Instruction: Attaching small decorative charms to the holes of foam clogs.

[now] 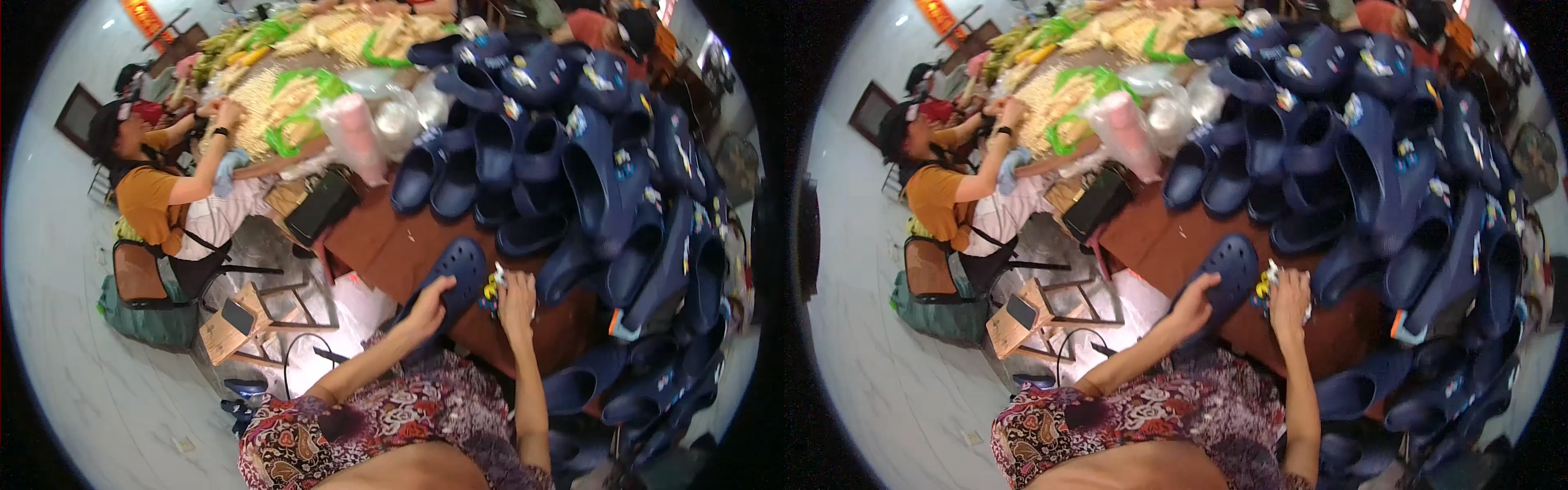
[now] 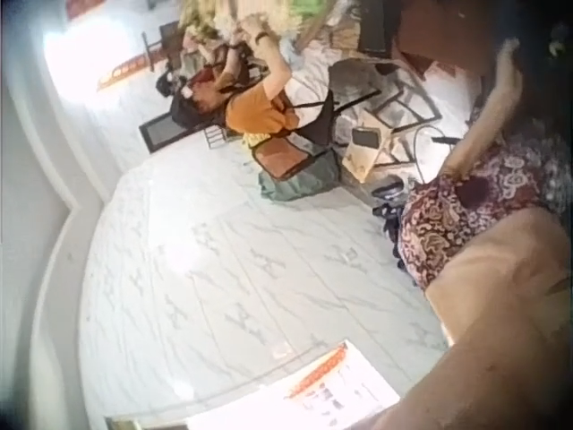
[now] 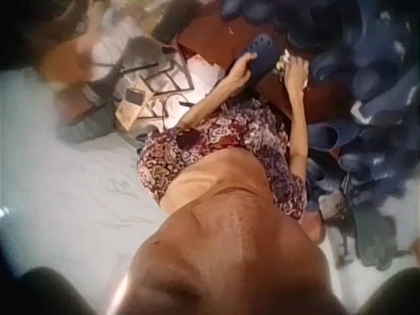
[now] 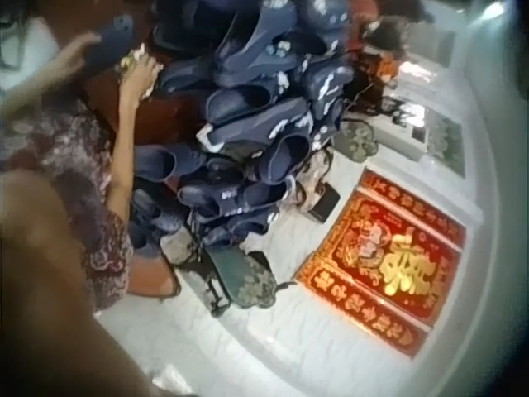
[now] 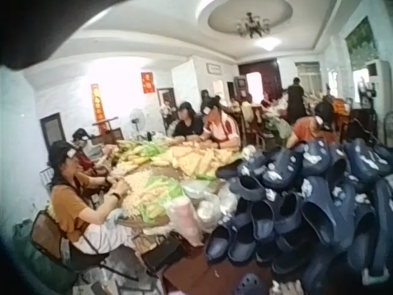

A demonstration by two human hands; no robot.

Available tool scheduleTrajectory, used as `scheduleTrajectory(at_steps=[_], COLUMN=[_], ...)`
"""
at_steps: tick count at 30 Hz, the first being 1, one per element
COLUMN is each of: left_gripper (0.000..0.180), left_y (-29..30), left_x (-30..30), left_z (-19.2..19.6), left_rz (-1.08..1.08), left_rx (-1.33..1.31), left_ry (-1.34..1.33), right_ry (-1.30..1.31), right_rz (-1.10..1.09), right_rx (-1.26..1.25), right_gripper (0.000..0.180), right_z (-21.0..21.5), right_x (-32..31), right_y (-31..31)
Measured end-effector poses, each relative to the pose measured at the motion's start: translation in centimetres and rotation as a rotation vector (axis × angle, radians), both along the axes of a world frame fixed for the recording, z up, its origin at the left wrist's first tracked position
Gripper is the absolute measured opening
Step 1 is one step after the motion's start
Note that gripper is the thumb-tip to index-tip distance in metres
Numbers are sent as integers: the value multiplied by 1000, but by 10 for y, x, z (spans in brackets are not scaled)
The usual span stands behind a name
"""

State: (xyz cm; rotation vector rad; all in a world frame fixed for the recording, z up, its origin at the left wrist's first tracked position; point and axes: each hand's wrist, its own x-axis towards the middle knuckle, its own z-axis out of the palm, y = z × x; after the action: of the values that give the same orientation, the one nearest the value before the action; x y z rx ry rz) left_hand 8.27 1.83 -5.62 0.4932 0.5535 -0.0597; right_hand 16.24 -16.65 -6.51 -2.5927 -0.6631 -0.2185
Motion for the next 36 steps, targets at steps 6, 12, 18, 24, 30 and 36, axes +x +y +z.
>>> scheduleTrajectory(at_steps=[6, 12, 18, 24, 30, 36], left_gripper=[40, 45, 48, 48, 49, 56], left_y=[15, 10, 2, 1, 1, -2], left_x=[20, 15, -12, -21, -23, -19], left_z=[8, -8, 6, 3, -16, -9], left_rz=[-53, -39, -11, -14, 3, 35], left_rx=[-66, -83, -123, -122, -69, -65], left_ry=[56, 90, 117, 139, 104, 47], right_ry=[27, 134, 88, 62, 215, 620], right_rz=[-91, -152, 43, 31, -171, -188], right_rx=[213, 299, 59, 65, 335, 675], right_gripper=[16, 17, 37, 24, 16, 20], right_z=[11, 12, 13, 5, 14, 18], right_x=[8, 5, 8, 15, 12, 2], right_y=[-2, -10, 4, 7, 5, 10])
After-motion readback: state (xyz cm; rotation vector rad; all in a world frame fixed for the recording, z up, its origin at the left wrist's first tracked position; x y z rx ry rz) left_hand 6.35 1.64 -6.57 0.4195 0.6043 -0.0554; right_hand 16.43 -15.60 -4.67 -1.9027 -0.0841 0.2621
